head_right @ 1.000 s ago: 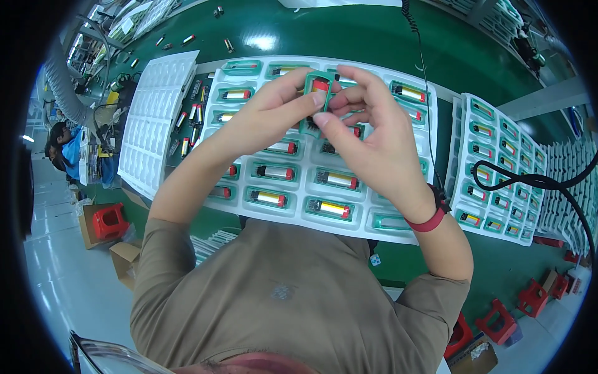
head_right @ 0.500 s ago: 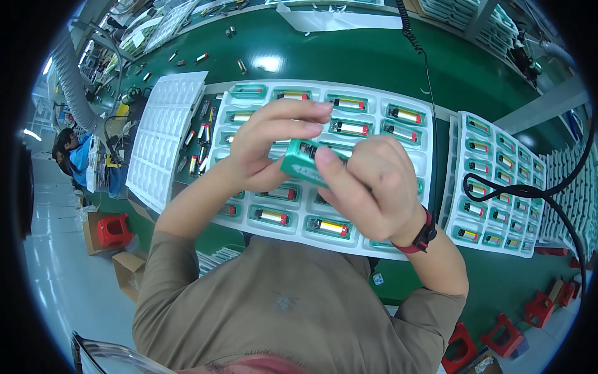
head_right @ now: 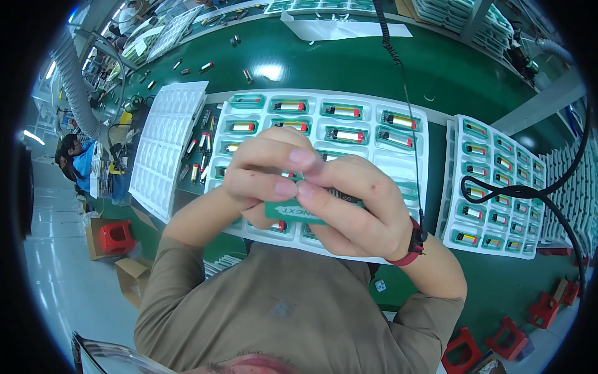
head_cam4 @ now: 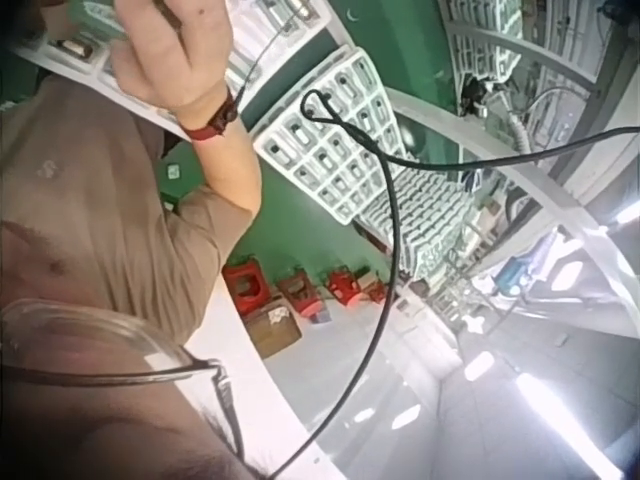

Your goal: The person assembles electronic components by hand, placing them into plastic trays on a workbench.

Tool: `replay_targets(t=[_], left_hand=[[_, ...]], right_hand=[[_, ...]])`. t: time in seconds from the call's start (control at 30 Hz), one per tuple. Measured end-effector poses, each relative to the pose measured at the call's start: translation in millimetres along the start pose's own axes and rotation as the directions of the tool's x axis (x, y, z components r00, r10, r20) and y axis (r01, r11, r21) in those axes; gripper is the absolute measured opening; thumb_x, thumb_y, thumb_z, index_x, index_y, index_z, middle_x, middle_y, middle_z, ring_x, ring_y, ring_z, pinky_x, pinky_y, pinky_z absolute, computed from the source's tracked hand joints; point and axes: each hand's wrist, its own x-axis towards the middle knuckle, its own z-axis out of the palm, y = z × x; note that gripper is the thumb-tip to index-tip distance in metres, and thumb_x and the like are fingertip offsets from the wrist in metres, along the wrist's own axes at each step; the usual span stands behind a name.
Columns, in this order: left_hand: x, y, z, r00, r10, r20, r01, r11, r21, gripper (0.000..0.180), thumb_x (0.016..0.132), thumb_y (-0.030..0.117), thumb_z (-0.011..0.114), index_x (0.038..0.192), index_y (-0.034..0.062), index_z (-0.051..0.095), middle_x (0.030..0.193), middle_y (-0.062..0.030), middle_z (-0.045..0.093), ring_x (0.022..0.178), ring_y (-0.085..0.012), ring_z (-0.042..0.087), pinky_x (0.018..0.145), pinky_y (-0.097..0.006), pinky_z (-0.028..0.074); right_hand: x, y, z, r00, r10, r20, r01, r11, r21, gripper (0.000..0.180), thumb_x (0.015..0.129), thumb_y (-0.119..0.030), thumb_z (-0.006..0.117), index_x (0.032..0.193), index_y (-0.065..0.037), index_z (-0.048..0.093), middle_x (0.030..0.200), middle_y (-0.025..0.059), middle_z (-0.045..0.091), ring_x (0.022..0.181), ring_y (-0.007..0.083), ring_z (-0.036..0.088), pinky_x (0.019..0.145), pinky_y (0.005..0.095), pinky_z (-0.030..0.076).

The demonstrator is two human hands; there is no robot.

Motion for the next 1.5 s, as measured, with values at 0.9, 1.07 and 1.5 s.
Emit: replay_targets(t=[0.9, 1.07, 1.5], left_hand=[[14.8, 44.2, 4.5, 0.488, -0.832, 0.266, 0.58, 0.081, -0.81, 0.042, 0.11, 0.032, 0.043, 0.14, 0.0015, 0.049, 0.136, -0.0226, 0.06, 0.129, -0.0295, 0.057, 0.11, -0.043, 0.046], [18.8, 46.6, 8.0, 0.461, -0.824, 0.331, 0.483, -0.08, -0.872, 0.043, 0.11, 0.033, 0.045, 0.14, 0.0012, 0.049, 0.137, -0.0224, 0.06, 0.129, -0.03, 0.058, 0.111, -0.042, 0.046], [15.2, 39.1, 4.3, 0.517, -0.802, 0.3, 0.637, 0.126, -0.761, 0.041, 0.109, 0.032, 0.045, 0.132, -0.0008, 0.055, 0.127, -0.0211, 0.063, 0.125, -0.0286, 0.059, 0.111, -0.043, 0.044]], right_hand=[[22.1, -19.0, 0.6, 0.97, -0.232, 0.066, 0.239, 0.889, -0.389, 0.042, 0.084, 0.0, 0.067, 0.123, -0.009, 0.052, 0.112, 0.0259, 0.067, 0.08, 0.0291, 0.068, 0.062, 0.0341, 0.058], [18.3, -13.2, 7.8, 0.939, -0.343, -0.022, 0.299, 0.847, -0.439, 0.042, 0.079, -0.003, 0.069, 0.115, -0.008, 0.049, 0.105, 0.0207, 0.061, 0.08, 0.0304, 0.067, 0.058, 0.0357, 0.058], [13.0, -22.0, -2.1, 0.937, -0.284, 0.205, 0.35, 0.744, -0.569, 0.027, 0.084, -0.006, 0.068, 0.108, -0.009, 0.057, 0.105, 0.0105, 0.064, 0.079, 0.0223, 0.066, 0.068, 0.032, 0.054]])
